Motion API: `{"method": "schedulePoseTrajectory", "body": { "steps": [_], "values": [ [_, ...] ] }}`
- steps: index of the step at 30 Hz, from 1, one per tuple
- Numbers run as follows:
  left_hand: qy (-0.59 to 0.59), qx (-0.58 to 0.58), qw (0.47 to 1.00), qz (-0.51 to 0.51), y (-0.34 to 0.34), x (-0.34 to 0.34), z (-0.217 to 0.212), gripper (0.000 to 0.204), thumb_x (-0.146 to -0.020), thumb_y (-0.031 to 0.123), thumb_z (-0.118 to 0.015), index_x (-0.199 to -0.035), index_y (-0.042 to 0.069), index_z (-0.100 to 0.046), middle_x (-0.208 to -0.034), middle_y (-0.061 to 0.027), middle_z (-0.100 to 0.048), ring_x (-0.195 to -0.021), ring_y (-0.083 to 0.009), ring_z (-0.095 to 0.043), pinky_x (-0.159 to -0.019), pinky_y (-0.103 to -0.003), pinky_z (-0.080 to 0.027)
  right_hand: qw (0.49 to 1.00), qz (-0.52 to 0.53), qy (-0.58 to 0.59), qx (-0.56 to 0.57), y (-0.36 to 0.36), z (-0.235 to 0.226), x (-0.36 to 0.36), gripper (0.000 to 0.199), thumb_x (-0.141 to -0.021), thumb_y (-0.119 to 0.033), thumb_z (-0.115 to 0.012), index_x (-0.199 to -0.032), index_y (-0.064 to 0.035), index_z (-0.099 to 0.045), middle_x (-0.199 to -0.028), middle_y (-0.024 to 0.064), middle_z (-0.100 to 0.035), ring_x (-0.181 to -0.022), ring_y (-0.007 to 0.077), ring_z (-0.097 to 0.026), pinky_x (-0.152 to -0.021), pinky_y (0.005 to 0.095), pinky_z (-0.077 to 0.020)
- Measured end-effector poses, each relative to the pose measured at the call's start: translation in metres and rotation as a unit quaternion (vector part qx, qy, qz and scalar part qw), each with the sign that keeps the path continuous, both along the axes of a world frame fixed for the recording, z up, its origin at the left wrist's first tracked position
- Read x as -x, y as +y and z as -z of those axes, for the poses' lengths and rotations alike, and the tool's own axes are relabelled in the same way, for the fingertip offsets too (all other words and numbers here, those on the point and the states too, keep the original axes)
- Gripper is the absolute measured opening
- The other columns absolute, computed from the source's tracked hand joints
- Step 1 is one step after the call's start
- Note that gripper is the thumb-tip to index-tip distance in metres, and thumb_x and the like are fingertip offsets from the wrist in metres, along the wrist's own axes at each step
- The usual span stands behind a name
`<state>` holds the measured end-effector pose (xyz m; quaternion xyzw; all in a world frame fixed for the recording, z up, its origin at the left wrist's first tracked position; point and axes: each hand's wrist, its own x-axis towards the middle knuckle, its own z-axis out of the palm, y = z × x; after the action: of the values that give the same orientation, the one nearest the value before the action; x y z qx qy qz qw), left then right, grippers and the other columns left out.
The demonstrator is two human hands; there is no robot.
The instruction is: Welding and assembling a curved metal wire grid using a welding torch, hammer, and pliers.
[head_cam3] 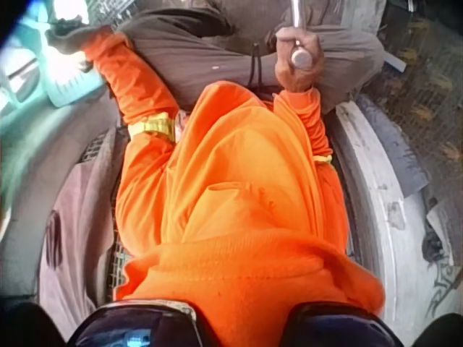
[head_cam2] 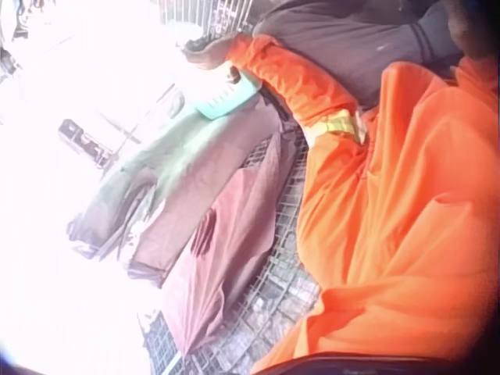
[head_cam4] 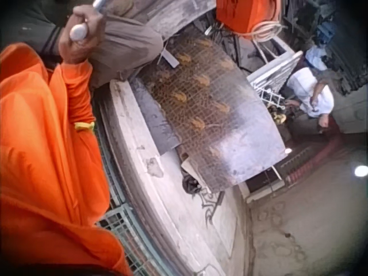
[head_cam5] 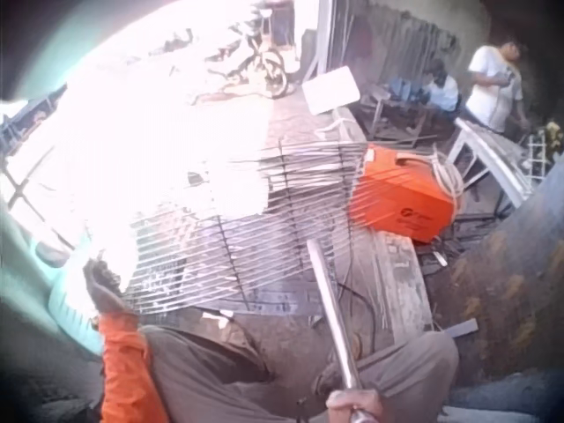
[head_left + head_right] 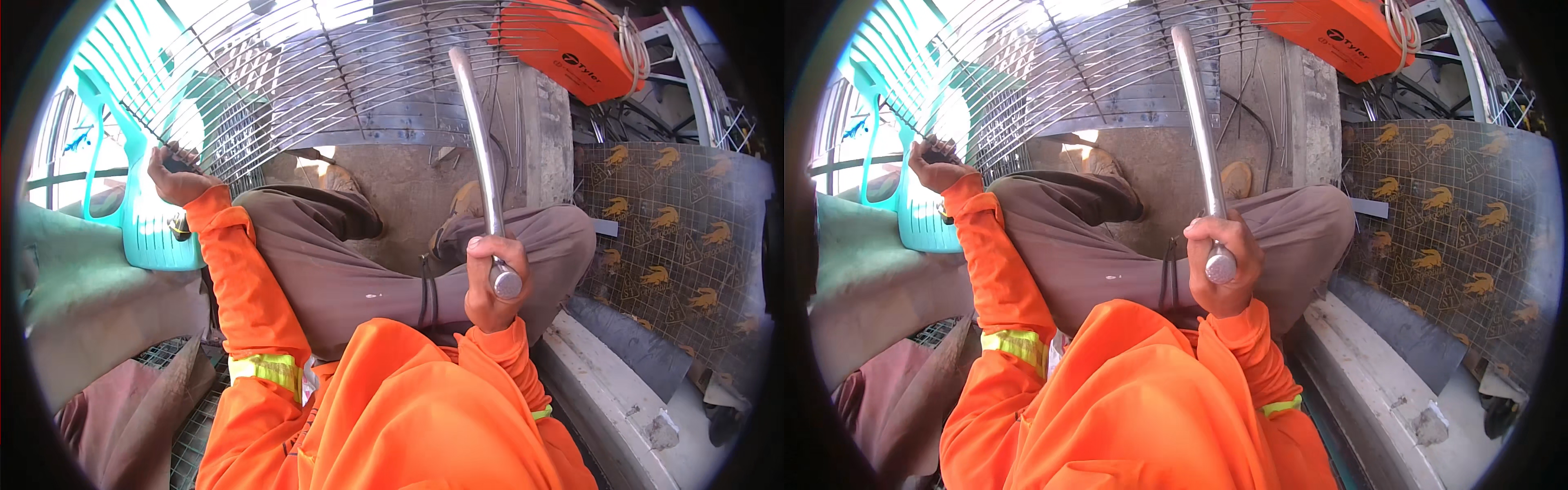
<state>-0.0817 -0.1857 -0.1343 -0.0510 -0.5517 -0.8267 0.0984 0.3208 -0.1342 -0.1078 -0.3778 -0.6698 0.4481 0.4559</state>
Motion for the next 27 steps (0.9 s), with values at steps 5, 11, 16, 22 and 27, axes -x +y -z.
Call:
{"method": "schedulePoseTrajectory", "body": {
  "steps": [5, 11, 16, 22, 27],
  "values": [
    [-0.016, -0.023, 0.999, 0.020, -0.005, -0.006, -0.002, 0.026, -0.087, 0.029, -0.058, -0.083, 0.003, -0.058, -0.073, -0.0086, -0.061, -0.055, -0.0129, -0.050, -0.047, -0.023, -0.038, 0.979, -0.019, 0.120, -0.163, 0.007, -0.028, 0.003, 0.019, -0.084, 0.009, -0.058, -0.091, -0.0079, -0.055, -0.077, 0.0061, -0.057, -0.058, 0.0180, -0.050, -0.056, 0.0290, -0.0443],
    [-0.027, -0.008, 1.000, 0.000, -0.007, -0.012, -0.001, 0.029, -0.089, 0.033, -0.057, -0.080, 0.006, -0.058, -0.073, -0.0055, -0.058, -0.059, -0.0125, -0.049, -0.053, -0.027, -0.042, 0.995, -0.028, -0.075, 0.061, 0.020, 0.006, 0.002, 0.015, -0.082, 0.006, -0.064, -0.090, -0.0049, -0.059, -0.078, 0.0078, -0.062, -0.064, 0.0198, -0.059, -0.058, 0.0305, -0.0466],
    [-0.023, -0.029, 0.999, 0.009, -0.008, -0.003, -0.002, 0.025, -0.085, 0.028, -0.059, -0.082, 0.004, -0.056, -0.071, -0.0075, -0.058, -0.052, -0.0127, -0.047, -0.045, -0.024, -0.036, 0.984, -0.009, 0.056, -0.166, 0.018, -0.032, -0.006, 0.017, -0.085, 0.008, -0.058, -0.094, -0.0067, -0.058, -0.077, 0.0085, -0.059, -0.062, 0.0178, -0.052, -0.056, 0.0296, -0.0461],
    [-0.041, 0.000, 0.999, 0.002, 0.002, -0.012, -0.004, 0.025, -0.085, 0.028, -0.058, -0.082, 0.003, -0.055, -0.069, -0.0065, -0.057, -0.052, -0.0107, -0.045, -0.043, -0.023, -0.031, 0.995, -0.033, -0.075, 0.062, 0.023, -0.005, 0.014, 0.017, -0.084, 0.007, -0.061, -0.091, -0.0081, -0.057, -0.079, 0.0080, -0.063, -0.065, 0.0186, -0.056, -0.057, 0.0312, -0.0477],
    [-0.025, -0.011, 1.000, -0.016, 0.005, -0.012, -0.011, 0.024, -0.085, 0.027, -0.058, -0.084, 0.003, -0.056, -0.071, -0.0074, -0.059, -0.052, -0.0115, -0.046, -0.045, -0.023, -0.034, 0.998, -0.007, -0.037, -0.059, 0.022, -0.003, -0.001, 0.017, -0.084, 0.008, -0.061, -0.089, -0.0070, -0.055, -0.078, 0.0076, -0.063, -0.066, 0.0185, -0.058, -0.060, 0.0301, -0.0479]
  ]
}}
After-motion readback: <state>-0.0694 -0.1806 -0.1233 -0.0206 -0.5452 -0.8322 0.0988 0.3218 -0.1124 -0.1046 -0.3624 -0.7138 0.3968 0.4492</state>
